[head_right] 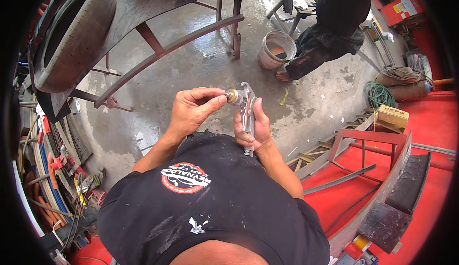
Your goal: The person assembles a spray gun by attaching a metal cup to the body and tightening the connection. They handle the spray gun and cup, then walk to a workbench to retrieve the cup and complete the assembly.
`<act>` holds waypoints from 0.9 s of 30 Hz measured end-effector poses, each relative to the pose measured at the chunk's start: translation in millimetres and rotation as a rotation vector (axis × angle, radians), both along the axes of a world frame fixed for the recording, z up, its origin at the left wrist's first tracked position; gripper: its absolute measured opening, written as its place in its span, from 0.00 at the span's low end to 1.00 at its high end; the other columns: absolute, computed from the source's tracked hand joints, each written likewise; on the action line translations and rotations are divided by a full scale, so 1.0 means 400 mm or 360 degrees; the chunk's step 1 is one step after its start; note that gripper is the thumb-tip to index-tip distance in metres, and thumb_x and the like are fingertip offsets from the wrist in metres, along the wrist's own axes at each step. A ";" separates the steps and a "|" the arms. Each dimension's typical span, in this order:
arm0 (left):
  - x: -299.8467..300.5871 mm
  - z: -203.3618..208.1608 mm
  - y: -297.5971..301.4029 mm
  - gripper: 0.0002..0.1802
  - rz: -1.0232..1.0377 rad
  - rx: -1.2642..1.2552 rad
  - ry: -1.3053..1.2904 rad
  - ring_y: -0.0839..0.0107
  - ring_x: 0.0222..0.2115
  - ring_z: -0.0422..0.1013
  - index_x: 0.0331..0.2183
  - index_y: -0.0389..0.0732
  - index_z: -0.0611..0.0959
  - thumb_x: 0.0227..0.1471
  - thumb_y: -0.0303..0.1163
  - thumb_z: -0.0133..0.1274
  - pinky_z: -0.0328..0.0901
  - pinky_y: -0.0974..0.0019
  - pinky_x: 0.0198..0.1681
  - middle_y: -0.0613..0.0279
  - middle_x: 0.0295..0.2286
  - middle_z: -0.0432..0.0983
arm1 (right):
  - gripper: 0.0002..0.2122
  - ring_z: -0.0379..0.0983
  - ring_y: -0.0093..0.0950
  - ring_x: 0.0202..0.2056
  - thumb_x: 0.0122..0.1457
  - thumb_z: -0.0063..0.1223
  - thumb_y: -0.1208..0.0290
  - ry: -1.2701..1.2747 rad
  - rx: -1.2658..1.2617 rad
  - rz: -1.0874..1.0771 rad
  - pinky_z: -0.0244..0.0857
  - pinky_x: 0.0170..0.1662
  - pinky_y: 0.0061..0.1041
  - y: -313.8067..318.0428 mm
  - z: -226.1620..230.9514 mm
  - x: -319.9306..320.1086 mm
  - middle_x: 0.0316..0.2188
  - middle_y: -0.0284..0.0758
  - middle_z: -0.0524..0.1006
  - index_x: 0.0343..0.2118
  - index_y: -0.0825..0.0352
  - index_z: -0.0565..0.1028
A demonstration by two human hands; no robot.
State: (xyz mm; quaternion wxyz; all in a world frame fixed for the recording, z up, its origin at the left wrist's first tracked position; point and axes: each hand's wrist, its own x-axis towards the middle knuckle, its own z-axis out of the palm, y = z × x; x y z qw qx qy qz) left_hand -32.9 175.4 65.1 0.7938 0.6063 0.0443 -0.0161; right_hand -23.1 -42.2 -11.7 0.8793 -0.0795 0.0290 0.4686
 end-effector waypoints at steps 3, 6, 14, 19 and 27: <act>0.000 -0.007 -0.005 0.09 0.0020 -0.0034 0.0020 0.82 0.32 0.76 0.39 0.34 0.88 0.55 0.22 0.65 0.70 0.77 0.35 0.65 0.33 0.84 | 0.40 0.62 0.20 0.08 0.65 0.32 0.30 0.0041 0.0019 0.0025 0.56 0.09 0.19 0.005 0.002 0.004 0.25 0.41 0.77 0.38 0.74 0.73; 0.003 -0.010 -0.006 0.09 0.0042 0.0007 -0.0021 0.81 0.33 0.77 0.39 0.34 0.88 0.54 0.23 0.65 0.71 0.77 0.36 0.64 0.33 0.84 | 0.40 0.62 0.20 0.08 0.65 0.32 0.30 0.0045 0.0019 0.0034 0.56 0.09 0.19 0.006 -0.005 0.008 0.24 0.41 0.77 0.38 0.74 0.73; 0.006 0.013 -0.024 0.08 0.0243 0.0551 -0.0382 0.76 0.35 0.81 0.37 0.36 0.88 0.52 0.22 0.66 0.74 0.72 0.38 0.59 0.33 0.85 | 0.41 0.62 0.21 0.08 0.65 0.31 0.29 0.0070 0.0211 0.0084 0.56 0.09 0.20 0.016 -0.027 0.018 0.25 0.42 0.77 0.37 0.75 0.73; 0.020 -0.034 -0.043 0.11 0.0450 0.0863 -0.0973 0.69 0.33 0.82 0.37 0.37 0.88 0.48 0.21 0.68 0.75 0.69 0.37 0.56 0.33 0.85 | 0.41 0.63 0.22 0.08 0.64 0.31 0.29 0.0084 0.0235 0.0084 0.57 0.09 0.21 0.012 -0.029 0.021 0.26 0.43 0.78 0.38 0.75 0.73; 0.036 -0.018 -0.074 0.09 0.0612 0.1036 -0.1114 0.65 0.32 0.83 0.35 0.34 0.87 0.48 0.17 0.67 0.75 0.68 0.37 0.50 0.33 0.85 | 0.38 0.65 0.22 0.10 0.64 0.34 0.29 0.0076 0.0019 0.0063 0.59 0.12 0.21 -0.023 0.005 0.034 0.27 0.44 0.81 0.39 0.69 0.75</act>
